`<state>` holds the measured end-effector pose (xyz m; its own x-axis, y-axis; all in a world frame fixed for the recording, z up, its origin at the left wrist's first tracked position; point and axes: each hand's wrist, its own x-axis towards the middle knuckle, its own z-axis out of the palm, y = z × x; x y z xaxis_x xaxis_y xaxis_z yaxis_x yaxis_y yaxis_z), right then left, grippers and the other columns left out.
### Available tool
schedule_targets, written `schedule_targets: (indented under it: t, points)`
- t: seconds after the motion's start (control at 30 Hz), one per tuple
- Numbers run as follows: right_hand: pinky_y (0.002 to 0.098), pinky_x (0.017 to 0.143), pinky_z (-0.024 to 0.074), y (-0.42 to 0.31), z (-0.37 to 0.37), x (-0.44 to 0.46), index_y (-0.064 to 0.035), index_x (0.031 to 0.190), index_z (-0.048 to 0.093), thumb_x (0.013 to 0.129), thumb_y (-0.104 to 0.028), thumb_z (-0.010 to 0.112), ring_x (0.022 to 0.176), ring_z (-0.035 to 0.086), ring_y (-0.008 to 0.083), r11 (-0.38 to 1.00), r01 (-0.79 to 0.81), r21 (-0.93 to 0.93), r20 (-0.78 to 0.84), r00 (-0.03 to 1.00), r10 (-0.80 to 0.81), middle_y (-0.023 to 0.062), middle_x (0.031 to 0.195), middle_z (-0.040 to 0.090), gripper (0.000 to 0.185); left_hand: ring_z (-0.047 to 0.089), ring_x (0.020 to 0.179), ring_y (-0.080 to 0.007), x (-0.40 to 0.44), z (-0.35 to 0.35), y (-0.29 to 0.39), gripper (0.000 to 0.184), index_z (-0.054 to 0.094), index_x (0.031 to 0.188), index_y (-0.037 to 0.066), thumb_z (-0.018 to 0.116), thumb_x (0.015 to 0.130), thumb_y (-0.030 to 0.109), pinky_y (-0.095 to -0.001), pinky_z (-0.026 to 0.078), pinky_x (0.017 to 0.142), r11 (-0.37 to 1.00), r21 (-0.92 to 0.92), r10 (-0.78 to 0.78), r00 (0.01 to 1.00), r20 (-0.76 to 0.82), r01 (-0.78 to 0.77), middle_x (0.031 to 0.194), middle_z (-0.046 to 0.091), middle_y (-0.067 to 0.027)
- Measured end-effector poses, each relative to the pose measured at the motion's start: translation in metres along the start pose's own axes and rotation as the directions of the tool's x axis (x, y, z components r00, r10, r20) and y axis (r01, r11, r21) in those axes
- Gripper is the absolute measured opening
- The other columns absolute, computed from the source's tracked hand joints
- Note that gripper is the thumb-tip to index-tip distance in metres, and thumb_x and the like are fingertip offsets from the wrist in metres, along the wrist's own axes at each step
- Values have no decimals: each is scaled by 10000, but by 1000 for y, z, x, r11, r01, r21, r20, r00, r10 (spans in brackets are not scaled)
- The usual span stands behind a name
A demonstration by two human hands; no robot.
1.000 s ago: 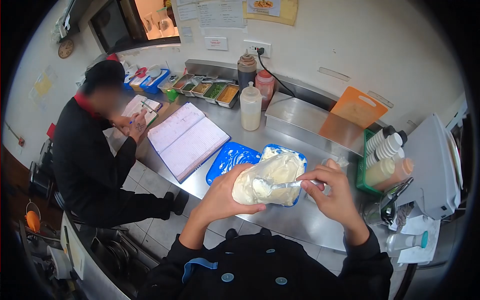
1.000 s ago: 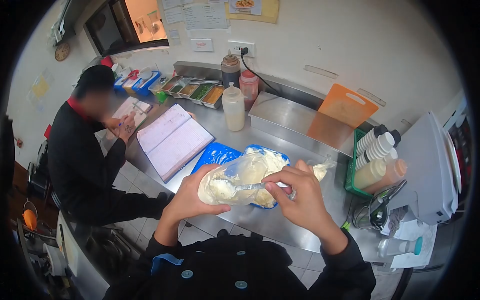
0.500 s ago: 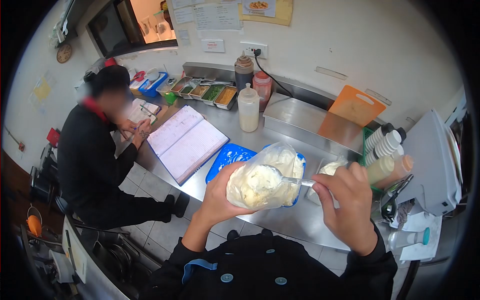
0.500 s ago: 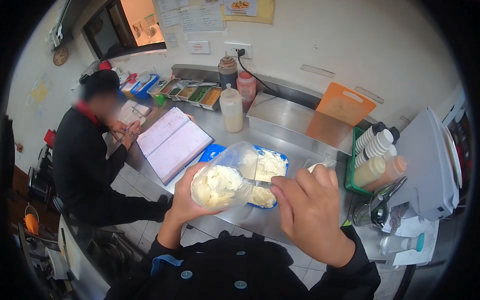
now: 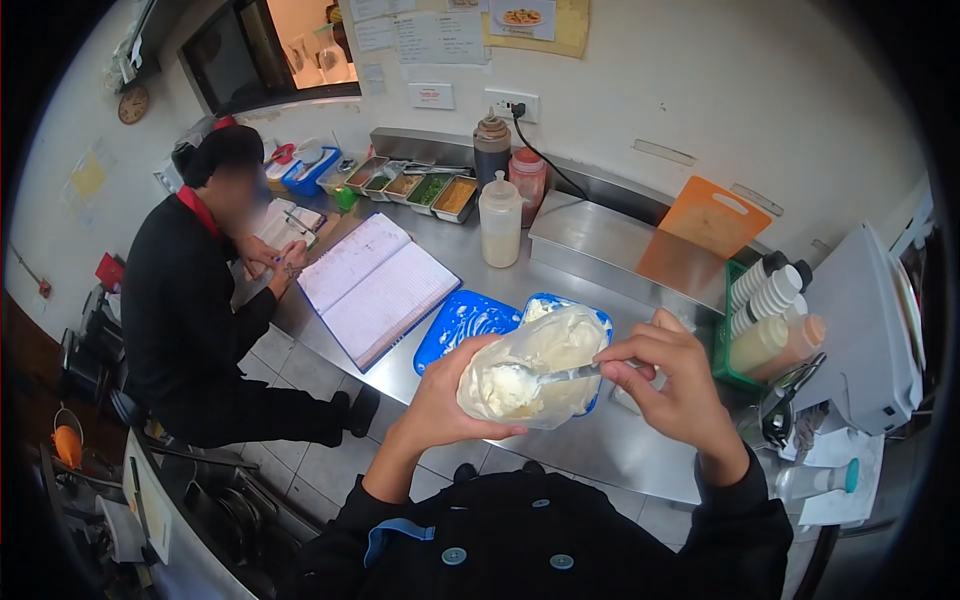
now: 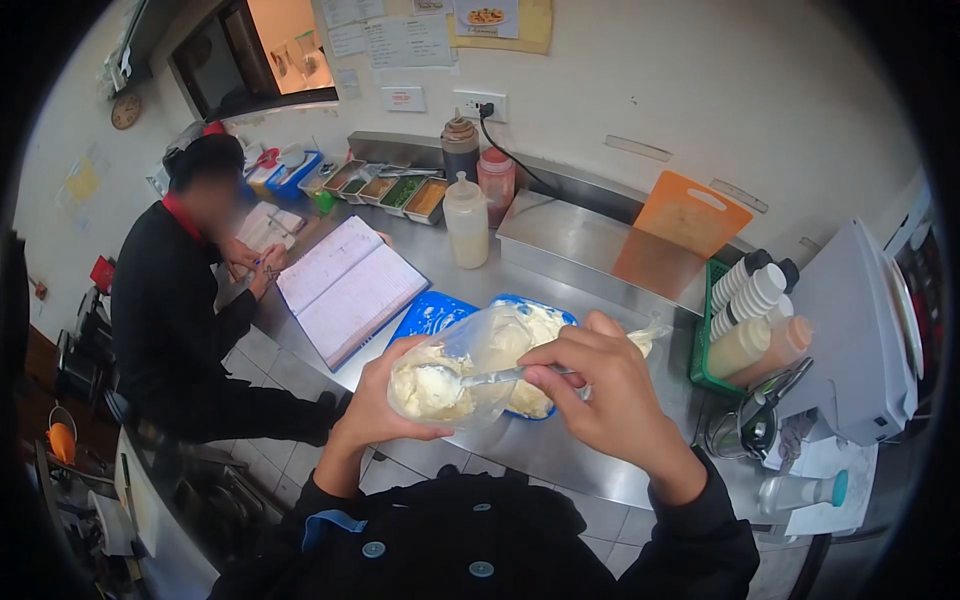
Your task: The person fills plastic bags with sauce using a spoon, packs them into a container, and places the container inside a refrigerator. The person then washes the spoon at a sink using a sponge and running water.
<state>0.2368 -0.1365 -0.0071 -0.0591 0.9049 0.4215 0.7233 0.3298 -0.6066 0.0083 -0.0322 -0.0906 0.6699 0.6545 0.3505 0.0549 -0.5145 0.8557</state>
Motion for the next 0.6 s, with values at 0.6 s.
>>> schedule_targets:
  t: [0.6]
  points:
    - [351,615,281,-23,-23,-5,-94,836,641,665,-72,699,665,398,214,832,313,-458,63,945,-321,14,681,452,182,603,1002,-224,2,-5,-1,889,501,1191,27,897,451,320,-323,458,885,997,7,75,997,-18,-74,1107,599,-115]
